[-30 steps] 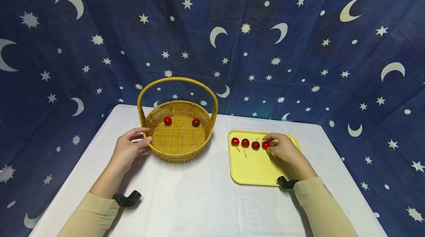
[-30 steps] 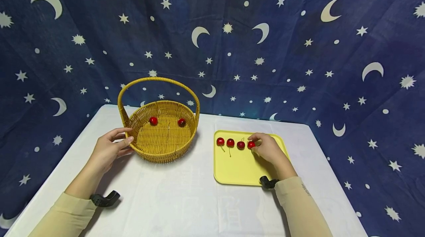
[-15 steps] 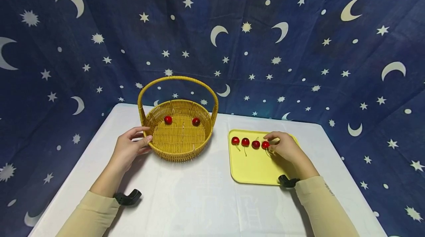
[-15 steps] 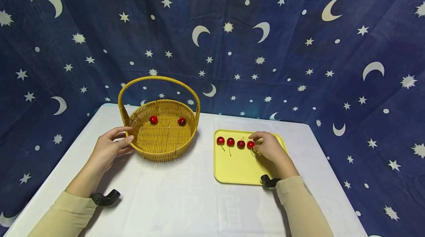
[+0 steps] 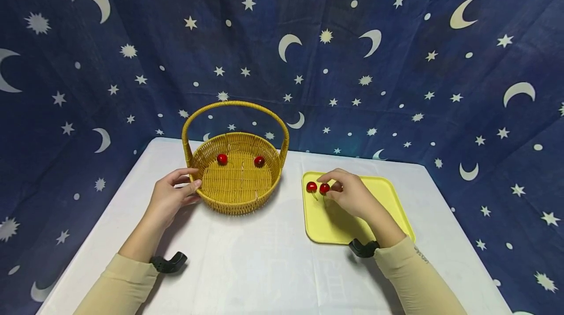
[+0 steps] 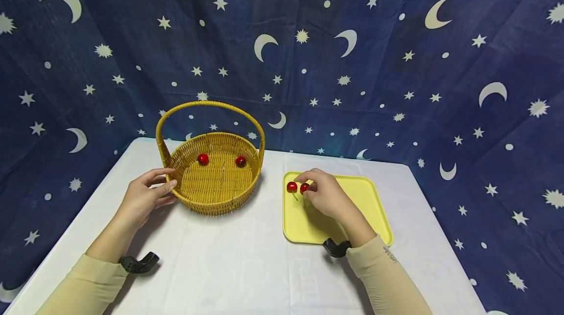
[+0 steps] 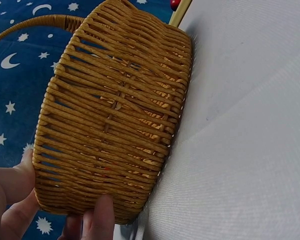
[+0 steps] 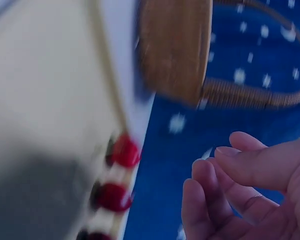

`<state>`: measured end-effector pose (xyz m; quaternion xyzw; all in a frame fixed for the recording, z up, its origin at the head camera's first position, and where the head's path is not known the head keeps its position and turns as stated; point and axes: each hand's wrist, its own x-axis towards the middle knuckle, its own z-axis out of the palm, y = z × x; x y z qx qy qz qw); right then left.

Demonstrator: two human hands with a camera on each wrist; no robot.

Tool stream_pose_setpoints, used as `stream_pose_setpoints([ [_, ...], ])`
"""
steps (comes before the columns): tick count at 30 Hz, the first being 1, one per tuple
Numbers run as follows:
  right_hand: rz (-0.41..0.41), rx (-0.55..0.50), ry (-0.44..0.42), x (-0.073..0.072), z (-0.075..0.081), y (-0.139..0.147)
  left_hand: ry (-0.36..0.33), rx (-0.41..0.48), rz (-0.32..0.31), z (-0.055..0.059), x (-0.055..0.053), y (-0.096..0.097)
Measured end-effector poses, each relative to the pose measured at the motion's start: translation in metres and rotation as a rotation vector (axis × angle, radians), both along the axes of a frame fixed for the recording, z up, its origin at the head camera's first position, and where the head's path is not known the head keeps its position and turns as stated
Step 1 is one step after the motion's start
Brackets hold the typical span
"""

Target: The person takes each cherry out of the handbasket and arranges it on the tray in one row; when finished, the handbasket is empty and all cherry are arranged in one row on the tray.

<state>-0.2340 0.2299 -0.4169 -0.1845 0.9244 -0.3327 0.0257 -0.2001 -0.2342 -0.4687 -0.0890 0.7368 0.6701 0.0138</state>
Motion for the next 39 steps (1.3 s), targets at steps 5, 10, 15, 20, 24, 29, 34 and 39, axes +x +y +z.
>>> stream_pose_setpoints([
  [5,0.109,-0.074,0.037,0.004,0.009,-0.046,-0.001,0.000,0.006,0.000,0.000,0.000],
  [10,0.161,-0.147,0.032,-0.004,0.012,-0.092,0.002,-0.001,0.002,0.000,0.000,0.000],
  [15,0.185,-0.171,0.004,-0.022,0.010,-0.133,0.001,-0.002,-0.001,-0.001,-0.001,0.000],
  [20,0.199,-0.149,-0.048,-0.046,0.007,-0.165,0.004,-0.007,0.004,-0.002,-0.001,0.000],
  [24,0.195,-0.074,-0.064,-0.065,0.003,-0.182,0.006,-0.012,0.002,-0.001,0.000,0.000],
  [29,0.209,0.034,-0.055,-0.082,-0.005,-0.194,0.003,-0.018,0.003,-0.001,0.001,0.000],
  [34,0.173,0.179,-0.015,-0.091,-0.013,-0.201,0.017,-0.019,0.006,-0.001,0.001,0.003],
  [39,0.109,0.260,-0.031,-0.094,-0.015,-0.205,0.029,-0.021,0.007,-0.001,0.000,0.006],
])
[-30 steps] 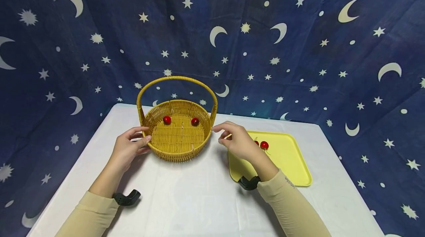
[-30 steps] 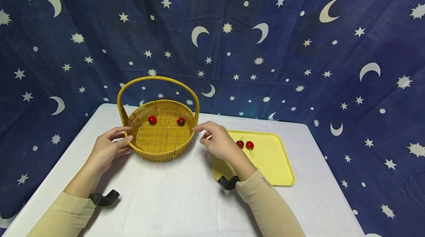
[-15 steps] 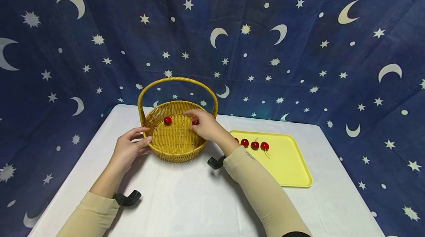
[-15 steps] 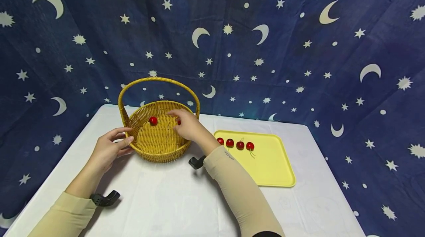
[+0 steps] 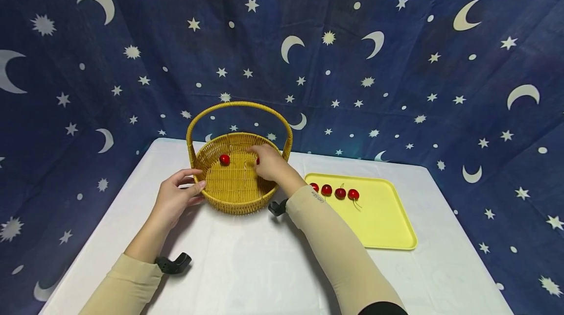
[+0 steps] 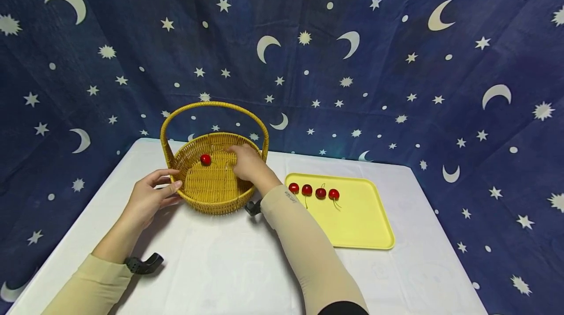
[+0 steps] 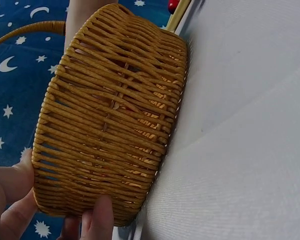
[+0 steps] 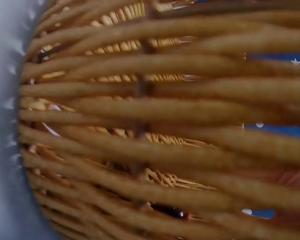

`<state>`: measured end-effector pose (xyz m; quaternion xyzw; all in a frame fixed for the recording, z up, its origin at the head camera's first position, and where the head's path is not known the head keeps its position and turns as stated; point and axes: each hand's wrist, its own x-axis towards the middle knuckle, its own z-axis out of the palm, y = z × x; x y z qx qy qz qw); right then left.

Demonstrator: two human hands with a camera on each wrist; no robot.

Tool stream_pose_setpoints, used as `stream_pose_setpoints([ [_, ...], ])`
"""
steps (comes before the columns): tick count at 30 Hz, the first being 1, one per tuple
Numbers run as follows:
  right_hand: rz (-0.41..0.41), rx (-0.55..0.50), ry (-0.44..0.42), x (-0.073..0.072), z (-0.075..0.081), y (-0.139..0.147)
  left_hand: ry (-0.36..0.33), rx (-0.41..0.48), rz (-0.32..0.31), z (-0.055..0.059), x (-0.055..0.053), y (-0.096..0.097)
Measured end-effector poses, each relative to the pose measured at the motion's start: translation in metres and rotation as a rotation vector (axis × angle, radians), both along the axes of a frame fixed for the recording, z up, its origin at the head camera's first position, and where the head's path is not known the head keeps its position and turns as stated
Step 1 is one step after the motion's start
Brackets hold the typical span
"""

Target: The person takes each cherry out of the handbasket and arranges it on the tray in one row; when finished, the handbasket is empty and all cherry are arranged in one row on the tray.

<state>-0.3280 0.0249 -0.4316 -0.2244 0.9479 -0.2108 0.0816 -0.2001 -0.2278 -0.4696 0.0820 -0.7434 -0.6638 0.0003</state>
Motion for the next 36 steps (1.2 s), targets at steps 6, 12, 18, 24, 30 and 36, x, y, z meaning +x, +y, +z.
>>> stream_pose_setpoints([
  [6,0.006,0.045,-0.068,-0.002,-0.002,-0.003,-0.003,0.000,0.005,0.001,-0.001,0.001],
  [12,0.068,0.064,-0.052,-0.002,-0.009,-0.007,-0.008,0.005,0.003,0.000,-0.003,0.001],
  [18,0.100,-0.003,-0.083,0.001,-0.011,-0.010,-0.007,0.003,0.002,0.000,-0.003,0.001],
  [24,0.123,-0.228,-0.084,0.015,0.000,0.000,-0.001,0.001,-0.002,0.000,-0.003,0.001],
  [30,0.092,-0.420,-0.082,0.038,0.014,0.035,0.006,0.006,-0.006,-0.001,-0.003,-0.001],
  [36,0.044,-0.492,-0.045,0.063,0.021,0.091,-0.001,0.006,-0.013,-0.001,-0.002,-0.002],
])
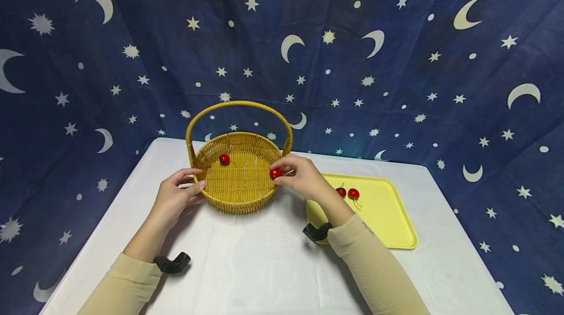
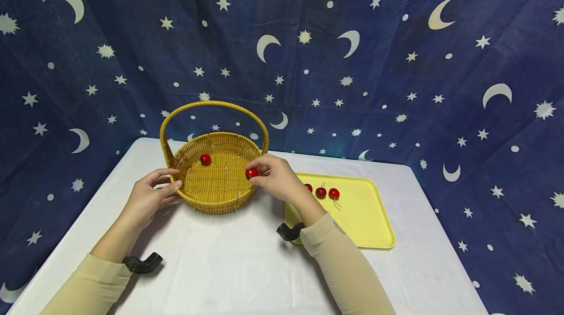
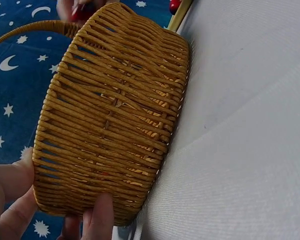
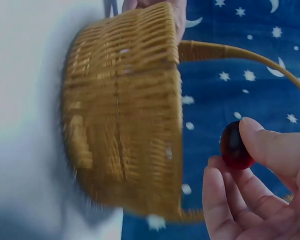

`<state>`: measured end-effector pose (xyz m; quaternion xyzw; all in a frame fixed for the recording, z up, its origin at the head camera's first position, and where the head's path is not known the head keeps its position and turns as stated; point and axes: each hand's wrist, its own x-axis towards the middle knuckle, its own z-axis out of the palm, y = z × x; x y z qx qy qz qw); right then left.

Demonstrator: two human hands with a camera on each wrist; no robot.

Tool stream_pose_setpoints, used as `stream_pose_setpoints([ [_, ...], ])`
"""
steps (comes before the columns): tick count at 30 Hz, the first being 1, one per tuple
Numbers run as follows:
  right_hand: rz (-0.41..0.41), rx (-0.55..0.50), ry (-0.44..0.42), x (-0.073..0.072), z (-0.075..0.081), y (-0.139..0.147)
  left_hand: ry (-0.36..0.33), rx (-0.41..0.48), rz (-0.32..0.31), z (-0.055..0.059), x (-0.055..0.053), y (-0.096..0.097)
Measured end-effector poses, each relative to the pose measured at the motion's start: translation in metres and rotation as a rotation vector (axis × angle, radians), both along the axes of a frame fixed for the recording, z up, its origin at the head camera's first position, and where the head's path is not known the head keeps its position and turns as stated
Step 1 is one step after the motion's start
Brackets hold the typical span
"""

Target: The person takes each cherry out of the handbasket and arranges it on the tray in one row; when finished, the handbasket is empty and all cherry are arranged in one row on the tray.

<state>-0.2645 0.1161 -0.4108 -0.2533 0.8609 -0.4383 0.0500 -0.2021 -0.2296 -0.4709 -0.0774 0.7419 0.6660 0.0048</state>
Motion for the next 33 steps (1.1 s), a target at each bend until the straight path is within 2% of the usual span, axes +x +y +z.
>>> stream_pose_setpoints([
  [4,-0.064,-0.005,0.011,0.014,0.000,0.045,-0.012,0.020,-0.009,0.000,-0.001,-0.001],
  [7,-0.138,0.019,0.021,0.020,-0.005,0.080,-0.027,0.049,-0.009,0.000,-0.002,-0.003],
  [15,-0.370,0.225,0.031,0.022,-0.018,0.168,-0.047,0.067,-0.026,0.002,-0.003,-0.005],
  [18,-0.430,0.290,0.026,0.020,-0.025,0.193,-0.046,0.065,-0.027,0.003,-0.003,-0.003],
  [24,-0.481,0.364,-0.033,0.014,-0.041,0.224,-0.046,0.058,-0.025,0.004,-0.003,-0.003],
  [33,-0.458,0.386,-0.083,0.006,-0.057,0.231,-0.050,0.076,-0.025,0.004,-0.002,-0.003],
])
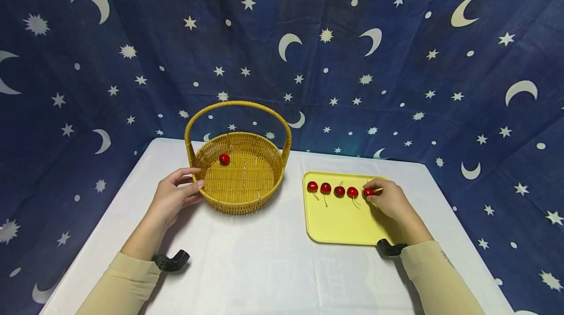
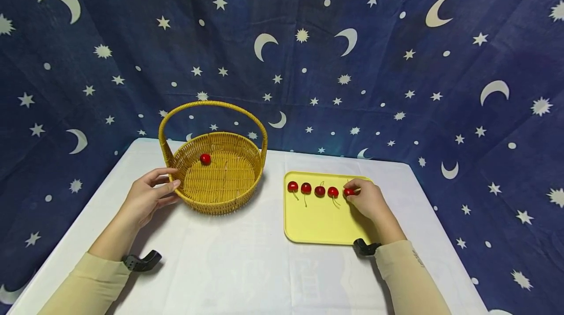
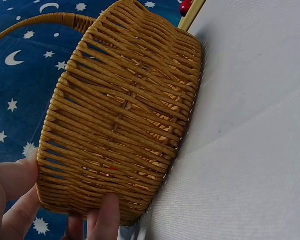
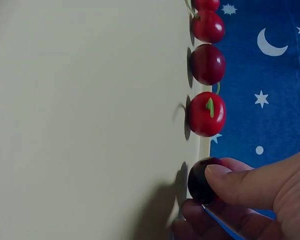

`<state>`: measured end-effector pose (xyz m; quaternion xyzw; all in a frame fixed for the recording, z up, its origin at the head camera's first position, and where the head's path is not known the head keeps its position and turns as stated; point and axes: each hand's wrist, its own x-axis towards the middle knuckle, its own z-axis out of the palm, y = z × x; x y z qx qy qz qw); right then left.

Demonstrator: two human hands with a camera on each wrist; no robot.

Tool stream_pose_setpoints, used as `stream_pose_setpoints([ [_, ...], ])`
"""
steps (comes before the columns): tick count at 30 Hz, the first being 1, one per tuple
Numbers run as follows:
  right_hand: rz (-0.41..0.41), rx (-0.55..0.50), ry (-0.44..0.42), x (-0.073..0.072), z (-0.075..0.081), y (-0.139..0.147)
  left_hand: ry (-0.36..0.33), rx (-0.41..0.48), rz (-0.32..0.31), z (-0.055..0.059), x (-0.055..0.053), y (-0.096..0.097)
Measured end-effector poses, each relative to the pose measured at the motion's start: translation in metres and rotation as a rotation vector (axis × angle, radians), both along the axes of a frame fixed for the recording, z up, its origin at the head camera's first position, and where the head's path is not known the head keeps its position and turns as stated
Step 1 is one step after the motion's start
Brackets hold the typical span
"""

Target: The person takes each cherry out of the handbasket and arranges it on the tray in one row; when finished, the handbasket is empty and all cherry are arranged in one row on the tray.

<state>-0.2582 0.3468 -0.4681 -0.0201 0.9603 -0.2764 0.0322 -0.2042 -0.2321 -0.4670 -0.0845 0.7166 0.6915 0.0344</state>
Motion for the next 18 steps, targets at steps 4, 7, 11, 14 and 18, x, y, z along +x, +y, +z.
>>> stream_pose_setpoints([
  [4,0.015,0.007,-0.006,-0.0023,-0.0032,0.0004,0.002,0.002,-0.001,-0.0001,0.0003,0.0004],
  [7,0.018,0.017,-0.014,-0.0034,-0.0053,0.0005,0.002,-0.011,0.002,-0.0002,0.0005,0.0006],
  [11,0.017,0.023,-0.023,-0.0046,-0.0076,0.0011,0.002,-0.026,0.003,-0.0011,0.0003,0.0006],
  [14,0.012,0.023,-0.030,-0.0046,-0.0072,0.0015,0.003,-0.025,-0.001,-0.0015,0.0002,0.0006],
  [18,0.012,0.017,-0.033,-0.0022,-0.0041,0.0019,0.004,-0.022,0.003,-0.0006,0.0004,0.0009],
])
